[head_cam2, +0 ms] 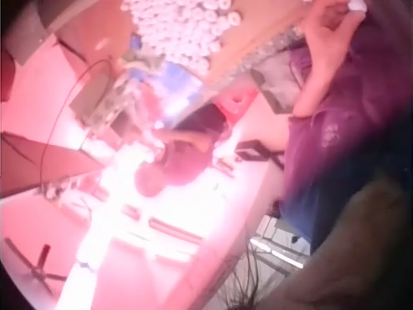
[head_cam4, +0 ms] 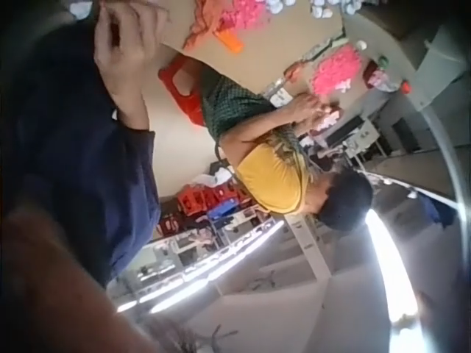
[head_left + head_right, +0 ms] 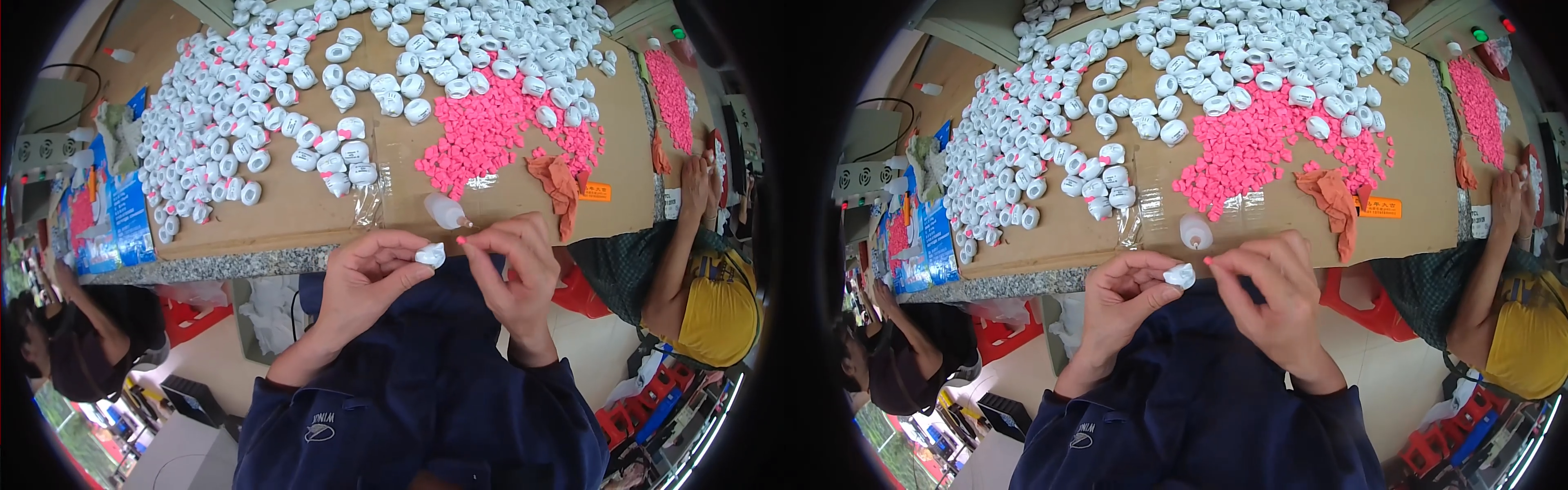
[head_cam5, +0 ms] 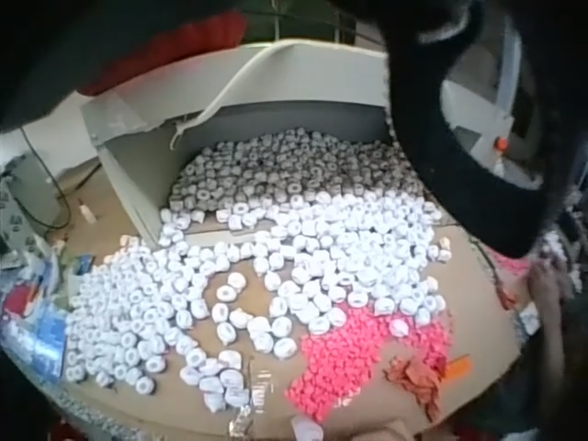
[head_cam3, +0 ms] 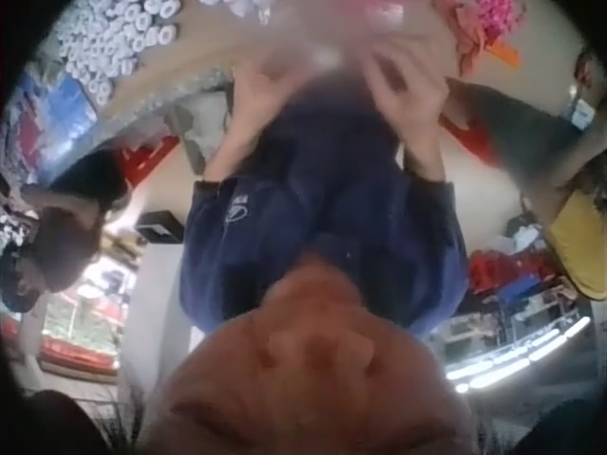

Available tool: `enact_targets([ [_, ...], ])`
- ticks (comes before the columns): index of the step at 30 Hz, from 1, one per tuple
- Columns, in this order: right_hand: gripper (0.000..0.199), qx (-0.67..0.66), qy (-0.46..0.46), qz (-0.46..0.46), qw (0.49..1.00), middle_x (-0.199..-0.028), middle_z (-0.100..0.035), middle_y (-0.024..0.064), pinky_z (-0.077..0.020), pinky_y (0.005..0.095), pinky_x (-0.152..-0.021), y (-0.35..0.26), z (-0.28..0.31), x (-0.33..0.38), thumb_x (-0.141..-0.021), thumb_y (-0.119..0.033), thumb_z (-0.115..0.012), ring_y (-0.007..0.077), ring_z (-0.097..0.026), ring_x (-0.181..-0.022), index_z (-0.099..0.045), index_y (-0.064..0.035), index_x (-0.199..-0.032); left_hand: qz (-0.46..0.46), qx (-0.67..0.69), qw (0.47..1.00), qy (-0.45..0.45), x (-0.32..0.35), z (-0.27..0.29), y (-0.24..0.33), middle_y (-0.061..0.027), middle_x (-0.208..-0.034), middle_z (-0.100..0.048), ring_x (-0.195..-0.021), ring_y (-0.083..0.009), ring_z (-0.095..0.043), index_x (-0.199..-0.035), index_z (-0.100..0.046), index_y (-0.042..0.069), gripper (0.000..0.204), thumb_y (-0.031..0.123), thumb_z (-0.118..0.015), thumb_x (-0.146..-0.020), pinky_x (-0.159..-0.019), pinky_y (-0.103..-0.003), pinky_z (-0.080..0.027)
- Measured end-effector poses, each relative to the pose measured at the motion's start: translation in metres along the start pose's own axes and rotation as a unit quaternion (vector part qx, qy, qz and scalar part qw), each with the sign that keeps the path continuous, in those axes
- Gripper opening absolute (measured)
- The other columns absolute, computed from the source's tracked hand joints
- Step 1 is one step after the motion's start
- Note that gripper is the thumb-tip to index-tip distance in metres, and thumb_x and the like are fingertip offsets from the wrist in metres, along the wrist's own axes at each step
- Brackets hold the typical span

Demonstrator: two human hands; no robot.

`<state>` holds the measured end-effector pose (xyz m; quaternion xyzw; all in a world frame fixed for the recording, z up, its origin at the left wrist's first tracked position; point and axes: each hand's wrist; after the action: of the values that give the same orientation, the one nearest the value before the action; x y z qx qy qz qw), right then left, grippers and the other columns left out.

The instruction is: Applying adhesive from a squeeze bottle to small white plastic components and joining them with other parts.

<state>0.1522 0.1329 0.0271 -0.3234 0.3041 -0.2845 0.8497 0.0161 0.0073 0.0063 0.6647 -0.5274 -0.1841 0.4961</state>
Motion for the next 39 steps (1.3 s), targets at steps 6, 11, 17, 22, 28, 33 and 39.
enact_targets([
  [6, 0.018, 0.021, -0.041, 0.087, 0.995, -0.073, -0.056, 0.0037, -0.0393, 0.0285, -0.059, -0.005, -0.001, 0.007, -0.064, 0.003, -0.071, 0.0196, -0.051, -0.07, -0.065, -0.004, -0.08, 0.018, 0.011, 1.0, -0.014, 0.0, -0.002, -0.003, -0.0114, -0.095, -0.063, -0.088, -0.0136, -0.061, -0.104, -0.056, -0.006, 0.026, -0.009, -0.062, -0.078, -0.08, -0.024, -0.05],
  [11, 0.018, -0.096, -0.073, -0.015, 0.993, -0.075, -0.058, 0.0041, -0.0399, 0.0272, -0.062, 0.0, 0.002, 0.007, -0.066, -0.003, -0.073, 0.0185, -0.051, -0.071, -0.067, -0.0032, -0.082, -0.001, -0.032, 0.999, -0.01, 0.002, -0.005, -0.002, -0.0136, -0.099, -0.062, -0.088, -0.0166, -0.062, -0.101, -0.058, -0.007, 0.025, -0.008, -0.064, -0.077, -0.081, -0.026, -0.05],
  [17, 0.015, -0.152, -0.09, -0.07, 0.982, -0.075, -0.059, 0.0043, -0.0406, 0.0268, -0.064, 0.004, -0.004, 0.01, -0.066, -0.005, -0.073, 0.0169, -0.051, -0.072, -0.068, -0.0038, -0.08, -0.127, -0.266, 0.955, -0.021, -0.001, -0.007, 0.002, -0.0143, -0.098, -0.062, -0.087, -0.0172, -0.062, -0.094, -0.065, -0.003, 0.019, -0.007, -0.065, -0.075, -0.077, -0.026, -0.052],
  [22, 0.011, -0.123, -0.046, -0.066, 0.989, -0.074, -0.059, 0.0052, -0.0411, 0.0272, -0.063, -0.002, -0.009, 0.014, -0.067, -0.001, -0.071, 0.0182, -0.051, -0.071, -0.065, -0.003, -0.076, -0.168, -0.29, 0.942, -0.01, -0.001, -0.007, -0.001, -0.0134, -0.096, -0.064, -0.085, -0.0178, -0.063, -0.091, -0.067, 0.0, 0.019, -0.005, -0.067, -0.073, -0.073, -0.025, -0.052],
  [28, 0.012, -0.104, -0.038, -0.064, 0.992, -0.074, -0.059, 0.0056, -0.0417, 0.0277, -0.062, -0.002, -0.017, 0.017, -0.067, 0.001, -0.07, 0.0188, -0.051, -0.07, -0.065, -0.0025, -0.077, -0.18, -0.319, 0.93, 0.006, -0.001, -0.003, -0.003, -0.0113, -0.094, -0.065, -0.084, -0.0175, -0.064, -0.09, -0.067, 0.001, 0.019, -0.003, -0.069, -0.072, -0.073, -0.026, -0.051],
  [33, 0.012, -0.127, -0.027, -0.073, 0.989, -0.073, -0.058, 0.006, -0.0417, 0.0269, -0.063, -0.001, -0.022, 0.014, -0.067, 0.001, -0.071, 0.0176, -0.052, -0.071, -0.065, -0.0011, -0.078, -0.169, -0.319, 0.932, 0.012, -0.006, 0.002, 0.003, -0.0111, -0.093, -0.065, -0.083, -0.0174, -0.064, -0.091, -0.067, 0.001, 0.019, -0.003, -0.068, -0.072, -0.074, -0.027, -0.051],
  [39, 0.029, -0.131, 0.016, -0.098, 0.986, -0.085, -0.057, 0.0073, -0.0428, 0.026, -0.07, 0.016, -0.021, 0.017, -0.066, -0.001, -0.074, 0.0157, -0.053, -0.08, -0.062, 0.0009, -0.092, -0.266, -0.453, 0.831, 0.18, -0.028, 0.022, 0.01, -0.0116, -0.096, -0.062, -0.085, -0.0205, -0.062, -0.091, -0.065, 0.0, 0.02, -0.007, -0.065, -0.072, -0.074, -0.028, -0.051],
])
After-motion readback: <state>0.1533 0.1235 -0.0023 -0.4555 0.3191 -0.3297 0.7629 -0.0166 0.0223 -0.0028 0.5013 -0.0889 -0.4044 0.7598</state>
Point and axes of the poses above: each hand's wrist, its own x-axis away from the middle knuckle, its own z-axis out of the back of the hand, y = z × x
